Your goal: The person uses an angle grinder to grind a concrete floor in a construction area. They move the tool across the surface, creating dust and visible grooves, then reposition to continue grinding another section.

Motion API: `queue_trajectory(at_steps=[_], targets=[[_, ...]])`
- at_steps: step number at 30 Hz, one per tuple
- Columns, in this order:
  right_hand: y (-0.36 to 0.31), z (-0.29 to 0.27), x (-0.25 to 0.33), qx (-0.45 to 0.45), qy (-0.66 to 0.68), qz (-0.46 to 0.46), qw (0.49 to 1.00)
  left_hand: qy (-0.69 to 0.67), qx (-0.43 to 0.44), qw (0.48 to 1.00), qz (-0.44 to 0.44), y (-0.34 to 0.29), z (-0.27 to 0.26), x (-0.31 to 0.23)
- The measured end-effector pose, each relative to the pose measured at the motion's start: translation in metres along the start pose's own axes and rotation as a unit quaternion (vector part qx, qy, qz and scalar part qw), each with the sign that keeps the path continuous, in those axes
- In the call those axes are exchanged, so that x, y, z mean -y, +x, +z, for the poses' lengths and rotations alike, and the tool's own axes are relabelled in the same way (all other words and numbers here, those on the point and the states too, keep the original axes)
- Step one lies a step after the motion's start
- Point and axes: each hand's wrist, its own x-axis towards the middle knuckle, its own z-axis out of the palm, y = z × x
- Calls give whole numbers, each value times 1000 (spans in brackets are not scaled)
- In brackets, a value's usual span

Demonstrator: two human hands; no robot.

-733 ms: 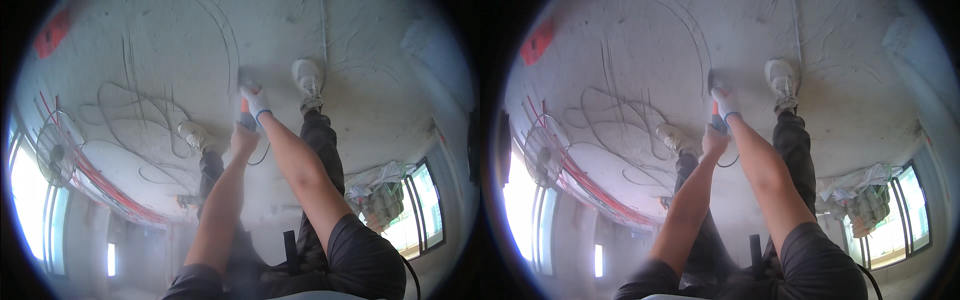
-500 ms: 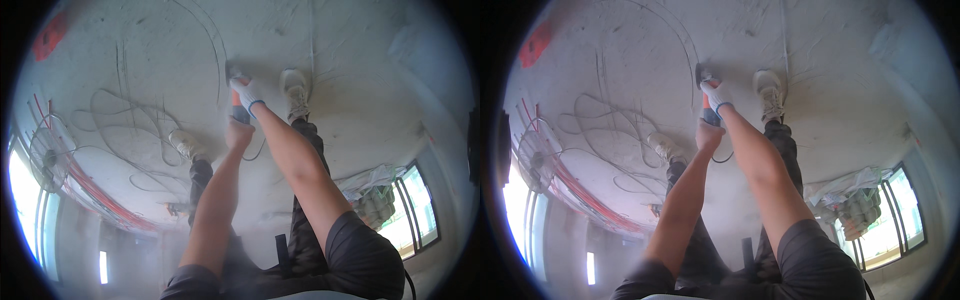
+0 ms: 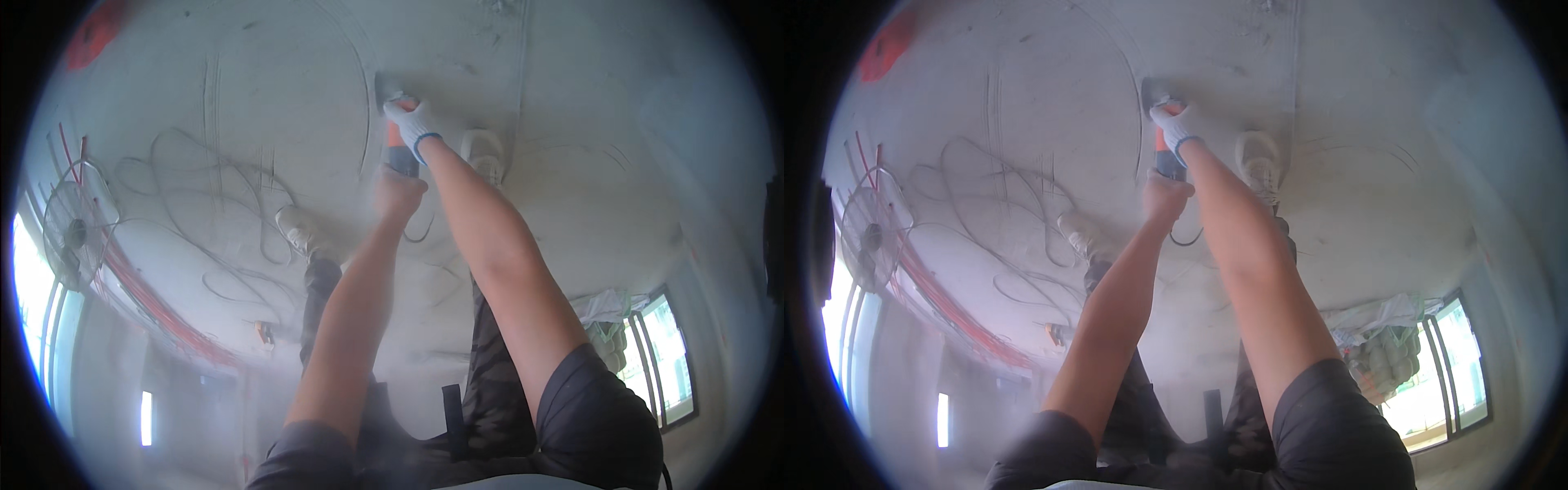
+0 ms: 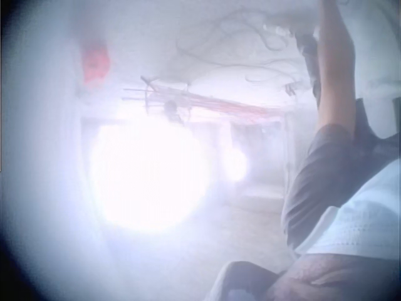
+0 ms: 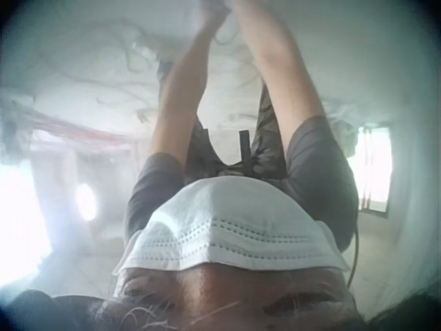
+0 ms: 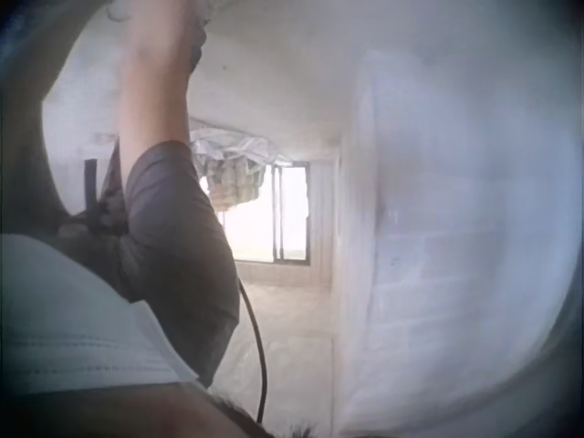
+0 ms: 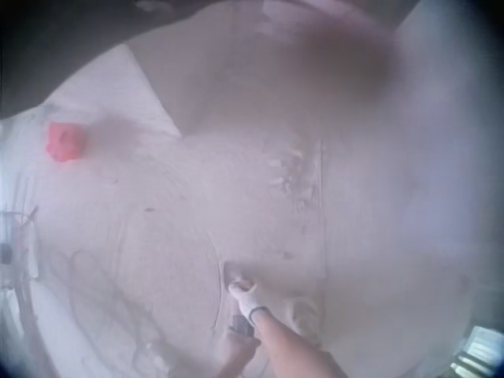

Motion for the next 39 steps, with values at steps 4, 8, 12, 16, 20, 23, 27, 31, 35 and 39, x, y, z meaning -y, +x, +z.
queue_trajectory(at_steps=[4,8,12,16,20,23,27,31,35,39], targets=[[-25,-2,-19,-20,146,-74,986,18,2,1000,-11,-26,-9,-10],[-81,-3,-36,-12,114,-46,992,34,-12,999,-28,-62,-28,26],[-120,20,-63,1,135,4,991,91,11,993,-78,-76,-41,67],[-134,42,-92,21,172,36,984,130,9,990,-57,-73,-53,107],[-133,63,-116,3,272,21,962,158,36,986,-47,-65,-60,120],[-141,67,-118,-14,265,23,964,186,21,981,-45,-65,-62,125],[-144,70,-123,-32,272,46,961,185,39,981,-51,-69,-68,125],[-128,58,-118,-5,247,2,969,149,26,988,-27,-65,-60,120],[-117,35,-70,-17,162,-20,986,93,5,995,-26,-57,-49,85],[-84,17,-49,-63,106,-66,990,29,12,999,-20,-50,-40,44]])
